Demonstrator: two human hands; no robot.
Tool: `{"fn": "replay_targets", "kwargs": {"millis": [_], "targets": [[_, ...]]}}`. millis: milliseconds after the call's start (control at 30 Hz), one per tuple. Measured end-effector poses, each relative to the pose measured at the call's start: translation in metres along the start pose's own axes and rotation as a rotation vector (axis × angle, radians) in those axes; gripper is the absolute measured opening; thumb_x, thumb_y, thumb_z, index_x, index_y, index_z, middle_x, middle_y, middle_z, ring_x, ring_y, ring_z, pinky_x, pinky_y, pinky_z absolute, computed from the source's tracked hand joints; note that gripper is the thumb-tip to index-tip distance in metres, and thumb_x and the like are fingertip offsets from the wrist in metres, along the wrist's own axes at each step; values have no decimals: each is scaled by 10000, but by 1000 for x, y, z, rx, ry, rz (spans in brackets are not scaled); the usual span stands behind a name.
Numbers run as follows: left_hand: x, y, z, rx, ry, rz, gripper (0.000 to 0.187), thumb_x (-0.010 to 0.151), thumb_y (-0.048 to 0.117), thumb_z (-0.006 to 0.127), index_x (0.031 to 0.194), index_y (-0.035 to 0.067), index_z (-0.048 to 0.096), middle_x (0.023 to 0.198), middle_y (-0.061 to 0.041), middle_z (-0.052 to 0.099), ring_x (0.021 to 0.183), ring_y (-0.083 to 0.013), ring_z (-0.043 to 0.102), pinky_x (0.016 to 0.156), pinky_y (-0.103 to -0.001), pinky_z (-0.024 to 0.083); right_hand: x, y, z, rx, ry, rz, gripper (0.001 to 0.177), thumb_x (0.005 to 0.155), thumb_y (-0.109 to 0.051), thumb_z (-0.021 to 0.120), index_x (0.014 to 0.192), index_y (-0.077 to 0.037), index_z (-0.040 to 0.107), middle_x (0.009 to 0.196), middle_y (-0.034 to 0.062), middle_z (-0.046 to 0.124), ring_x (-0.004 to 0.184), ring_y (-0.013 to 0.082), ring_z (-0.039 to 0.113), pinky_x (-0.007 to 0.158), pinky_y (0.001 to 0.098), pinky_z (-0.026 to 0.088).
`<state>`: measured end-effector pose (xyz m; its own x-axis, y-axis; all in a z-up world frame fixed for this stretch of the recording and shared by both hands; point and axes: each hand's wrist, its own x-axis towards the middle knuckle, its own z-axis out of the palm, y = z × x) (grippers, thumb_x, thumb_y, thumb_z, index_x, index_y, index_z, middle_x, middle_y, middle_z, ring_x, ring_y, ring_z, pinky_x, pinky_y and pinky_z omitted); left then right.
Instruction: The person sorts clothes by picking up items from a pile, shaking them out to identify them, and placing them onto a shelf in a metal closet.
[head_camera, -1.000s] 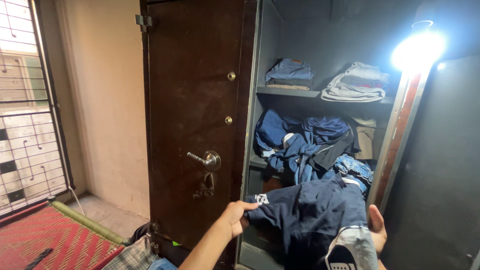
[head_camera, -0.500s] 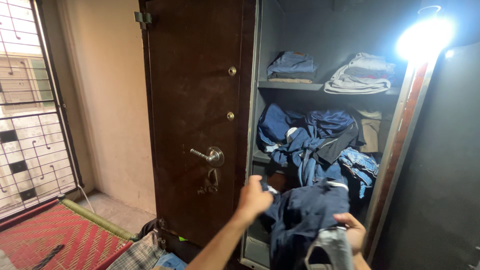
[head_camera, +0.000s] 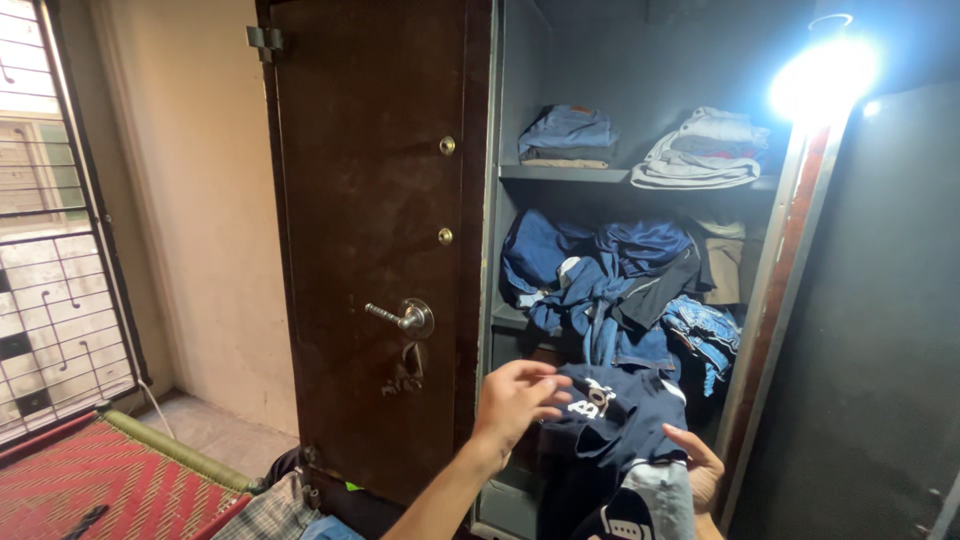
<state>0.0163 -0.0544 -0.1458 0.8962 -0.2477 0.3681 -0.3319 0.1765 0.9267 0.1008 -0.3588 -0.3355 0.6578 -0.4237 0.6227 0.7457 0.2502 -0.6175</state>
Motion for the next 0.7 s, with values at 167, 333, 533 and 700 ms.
{"fn": "replay_targets", "kwargs": {"millis": [167, 333, 533, 700], "targets": [[-37, -3, -2, -38, 141, -198, 678, 987, 299, 683, 1595, 111, 449, 1477, -160, 504, 1284, -167, 468, 917, -277, 386, 6, -17, 9, 413, -118, 162, 316, 1089, -49, 635, 870, 179, 645, 748, 193, 669, 504, 230, 674, 443, 317, 570], [-55, 2, 2, -432, -124, -182, 895, 808, 177, 809, 1544, -17, 337, 1380, -228, 574, 1212, -267, 664, 967, -358, 617, -1, -94, 72, 183, -95, 499, 272, 847, 40, 536, 1059, 52, 706, 971, 287, 712, 694, 288, 756, 577, 399, 628], [-37, -7, -9, -18, 169, -123, 958, 745, 87, 811, 1517, 171, 250, 1013, -171, 732, 916, -219, 722, 796, -333, 596, 4, -138, 100, -308, -163, 1082, 472, 874, -182, 674, 1282, 28, 563, 1017, 183, 666, 788, 240, 682, 627, 366, 567], [-24, -28, -29, 18, 90, 20, 518, 864, 117, 816, 1299, 28, 549, 992, -146, 720, 872, -173, 676, 749, -297, 569, 12, -146, 92, -338, -311, 935, 781, 865, -104, 776, 1484, -152, 303, 1031, 146, 604, 850, 234, 638, 653, 350, 500]]}}
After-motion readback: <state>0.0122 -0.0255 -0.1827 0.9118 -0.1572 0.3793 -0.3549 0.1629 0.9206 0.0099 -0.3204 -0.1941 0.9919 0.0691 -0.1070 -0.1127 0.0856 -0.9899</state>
